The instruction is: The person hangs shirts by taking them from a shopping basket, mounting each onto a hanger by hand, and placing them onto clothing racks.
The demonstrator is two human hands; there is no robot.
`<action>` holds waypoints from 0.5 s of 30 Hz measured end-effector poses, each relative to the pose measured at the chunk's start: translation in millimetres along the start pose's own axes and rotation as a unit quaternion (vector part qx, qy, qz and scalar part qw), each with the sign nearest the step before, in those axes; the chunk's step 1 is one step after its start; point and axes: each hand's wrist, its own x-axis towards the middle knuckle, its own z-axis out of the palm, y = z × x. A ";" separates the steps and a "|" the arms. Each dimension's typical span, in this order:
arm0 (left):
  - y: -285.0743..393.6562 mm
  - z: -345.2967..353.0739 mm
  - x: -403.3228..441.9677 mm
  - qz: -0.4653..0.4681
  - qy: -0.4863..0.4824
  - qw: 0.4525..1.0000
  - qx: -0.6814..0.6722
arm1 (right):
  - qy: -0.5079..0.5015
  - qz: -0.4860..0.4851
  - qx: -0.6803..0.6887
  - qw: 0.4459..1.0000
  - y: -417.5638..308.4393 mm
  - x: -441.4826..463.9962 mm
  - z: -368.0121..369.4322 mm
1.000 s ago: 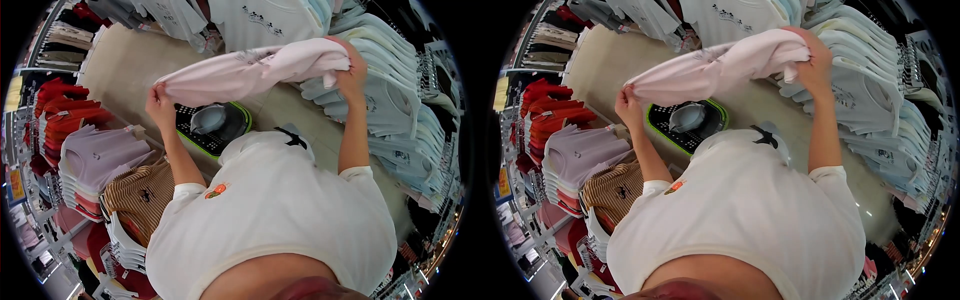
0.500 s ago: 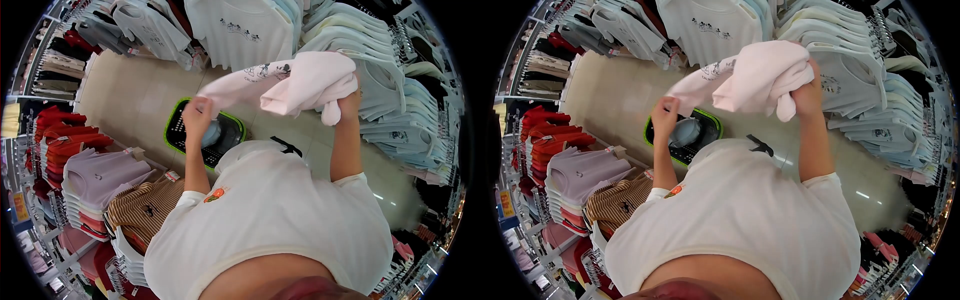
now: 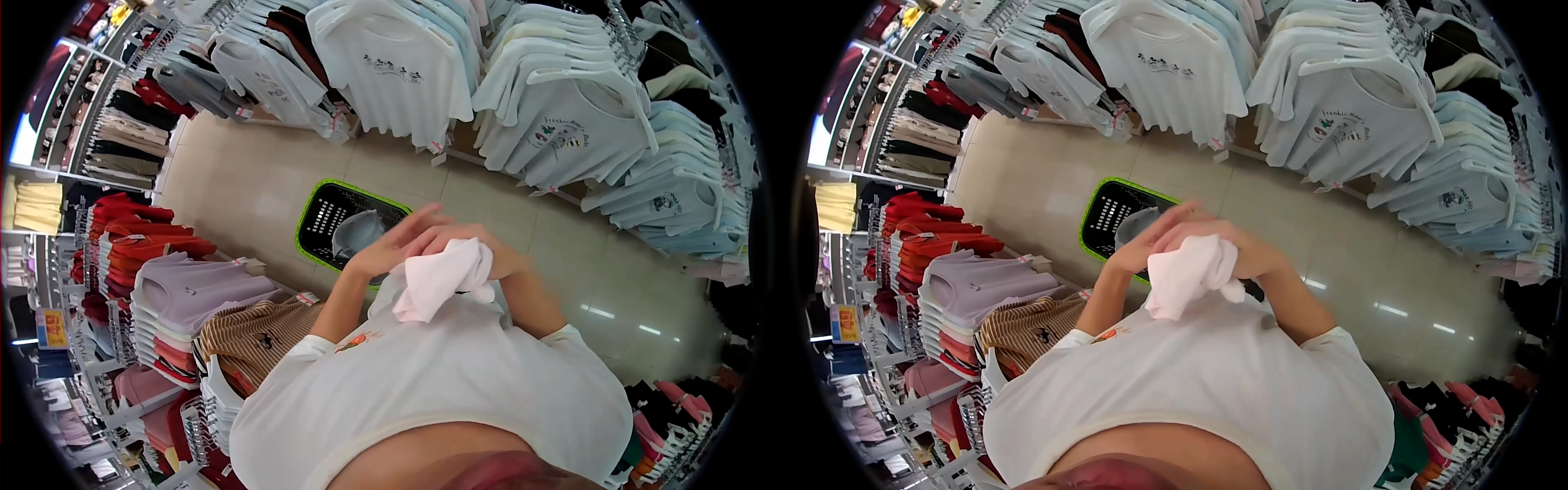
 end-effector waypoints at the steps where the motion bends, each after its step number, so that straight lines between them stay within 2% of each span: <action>1: 7.2 10.3 -2.8 -0.037 -0.050 0.997 -0.053 | 0.007 -0.006 -0.003 1.000 2.9 -5.2 3.4; 4: -11.1 12.9 -11.3 -0.152 -0.137 0.973 0.111 | 0.041 -0.010 -0.007 0.999 1.1 -15.5 5.8; 5: -16.0 21.6 -13.7 -0.174 -0.103 0.968 0.146 | 0.094 -0.012 0.017 0.995 -4.7 -19.0 8.5; 8: -39.4 13.1 -6.4 -0.097 -0.109 0.988 0.058 | 0.150 -0.015 0.025 0.988 -15.5 -47.9 -15.3; 9: -37.0 14.6 -1.6 -0.057 -0.056 0.995 0.063 | 0.177 -0.019 0.004 0.984 -18.1 -58.9 -25.7; 10: -47.9 0.6 4.7 -0.051 -0.017 0.989 0.138 | 0.219 -0.025 -0.049 0.974 -16.6 -71.7 -33.0; 12: -18.5 -5.1 16.2 -0.016 0.047 0.971 0.233 | 0.330 -0.018 -0.014 0.944 -8.0 -89.8 -50.7; 13: -6.6 -13.7 19.0 -0.033 0.036 0.969 0.242 | 0.342 -0.044 0.004 0.939 -6.3 -92.4 -59.1; 14: 8.2 -4.8 24.1 0.001 0.091 0.972 0.215 | 0.352 -0.075 0.019 0.933 -5.0 -93.3 -67.8; 15: 20.8 -2.9 28.9 0.050 0.126 0.943 0.303 | 0.358 -0.094 -0.007 0.929 2.5 -98.4 -77.2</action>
